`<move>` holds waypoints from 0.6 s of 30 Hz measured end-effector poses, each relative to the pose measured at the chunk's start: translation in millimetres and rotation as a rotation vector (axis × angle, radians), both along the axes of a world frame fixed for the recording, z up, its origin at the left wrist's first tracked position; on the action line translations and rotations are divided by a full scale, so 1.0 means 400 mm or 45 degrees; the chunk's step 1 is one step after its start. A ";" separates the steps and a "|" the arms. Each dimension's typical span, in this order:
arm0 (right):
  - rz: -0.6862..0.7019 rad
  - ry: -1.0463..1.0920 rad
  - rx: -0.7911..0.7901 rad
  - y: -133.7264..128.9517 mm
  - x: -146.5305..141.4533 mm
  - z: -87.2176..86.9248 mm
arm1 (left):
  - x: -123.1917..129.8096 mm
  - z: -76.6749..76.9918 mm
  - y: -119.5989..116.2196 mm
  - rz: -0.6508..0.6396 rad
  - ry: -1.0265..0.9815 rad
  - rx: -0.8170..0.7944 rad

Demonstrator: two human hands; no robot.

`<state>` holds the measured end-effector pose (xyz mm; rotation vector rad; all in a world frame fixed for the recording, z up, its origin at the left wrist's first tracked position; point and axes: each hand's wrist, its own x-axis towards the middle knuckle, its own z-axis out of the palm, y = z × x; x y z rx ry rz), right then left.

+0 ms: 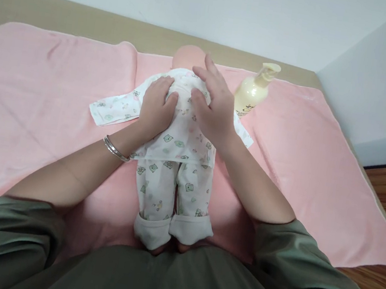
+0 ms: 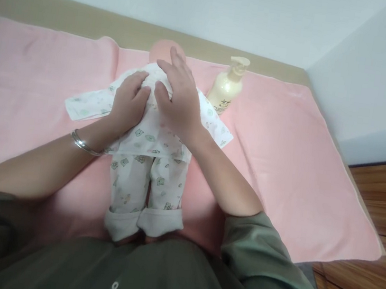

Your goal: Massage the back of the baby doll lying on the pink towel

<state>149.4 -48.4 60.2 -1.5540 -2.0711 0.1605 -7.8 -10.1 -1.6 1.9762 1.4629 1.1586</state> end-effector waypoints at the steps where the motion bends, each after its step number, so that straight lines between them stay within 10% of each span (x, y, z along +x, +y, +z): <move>1: -0.002 -0.061 -0.056 0.008 -0.003 -0.010 | 0.000 -0.002 0.001 0.003 0.003 0.000; 18: 0.013 -0.186 -0.265 0.032 0.001 -0.034 | 0.002 -0.004 0.005 0.011 -0.087 0.017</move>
